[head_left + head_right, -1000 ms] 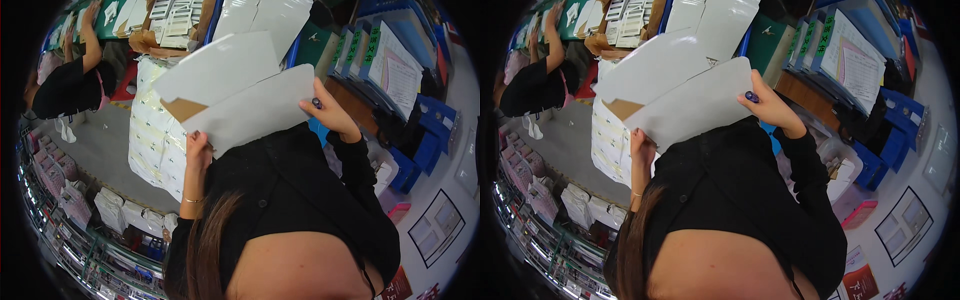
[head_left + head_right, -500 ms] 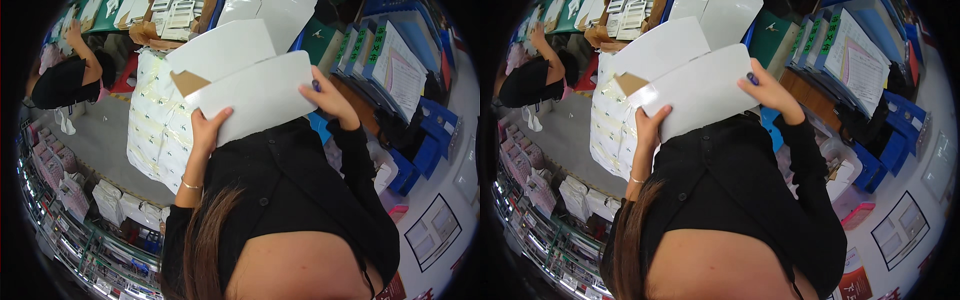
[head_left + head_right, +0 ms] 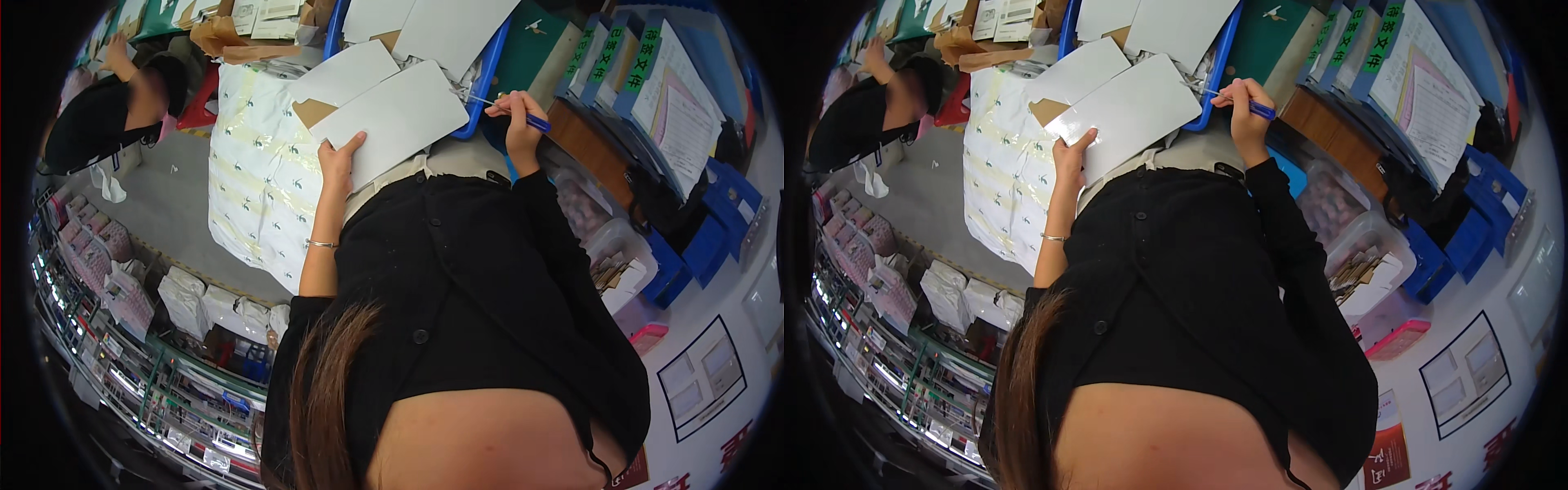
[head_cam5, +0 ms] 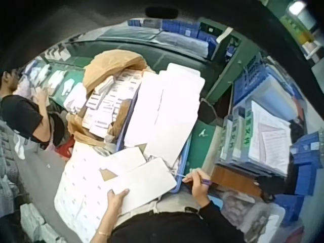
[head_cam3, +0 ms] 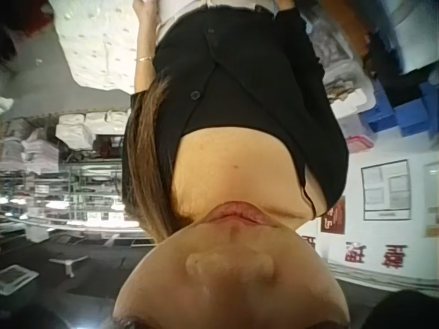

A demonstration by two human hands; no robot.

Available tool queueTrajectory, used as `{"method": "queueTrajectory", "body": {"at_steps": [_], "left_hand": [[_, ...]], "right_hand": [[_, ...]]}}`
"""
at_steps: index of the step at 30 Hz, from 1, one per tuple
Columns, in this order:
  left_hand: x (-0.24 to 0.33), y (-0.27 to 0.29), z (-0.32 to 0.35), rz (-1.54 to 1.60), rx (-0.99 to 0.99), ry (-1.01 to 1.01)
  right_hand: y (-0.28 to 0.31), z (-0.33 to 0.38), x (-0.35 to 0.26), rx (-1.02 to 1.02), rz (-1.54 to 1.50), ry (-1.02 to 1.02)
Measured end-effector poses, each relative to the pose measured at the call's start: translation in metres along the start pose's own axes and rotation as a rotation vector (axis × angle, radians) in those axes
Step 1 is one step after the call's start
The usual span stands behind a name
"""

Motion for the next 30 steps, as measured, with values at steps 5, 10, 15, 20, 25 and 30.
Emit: {"method": "queueTrajectory", "body": {"at_steps": [5, 10, 15, 20, 25, 30], "left_hand": [[0.003, 0.000, 0.003, -0.043, 0.036, 0.014], [0.002, 0.000, 0.003, -0.016, 0.035, -0.024], [0.005, -0.001, 0.005, 0.018, 0.033, -0.079], [0.006, 0.001, 0.006, -0.027, 0.029, -0.168], [0.004, 0.000, 0.002, 0.037, 0.001, -0.186], [0.003, -0.001, 0.000, 0.015, 0.032, -0.134]], "right_hand": [[-0.006, 0.001, 0.013, -0.035, 0.052, -0.028], [-0.012, -0.003, 0.015, -0.110, 0.169, 0.024], [-0.022, -0.014, 0.027, -0.110, 0.149, 0.008], [-0.036, -0.011, 0.017, -0.197, 0.423, 0.168], [-0.036, 0.019, -0.026, -0.127, 0.511, 0.448], [-0.030, 0.036, -0.060, -0.002, 0.404, 0.602]]}}
Point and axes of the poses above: each hand's wrist, its own z-axis away from the middle knuckle, its own y-axis out of the back of the hand, x = y × z, the point moved 7 cm from there along -z, towards the middle knuckle, and after that the axes turned 10 degrees about -y, right-handed, at the moved point
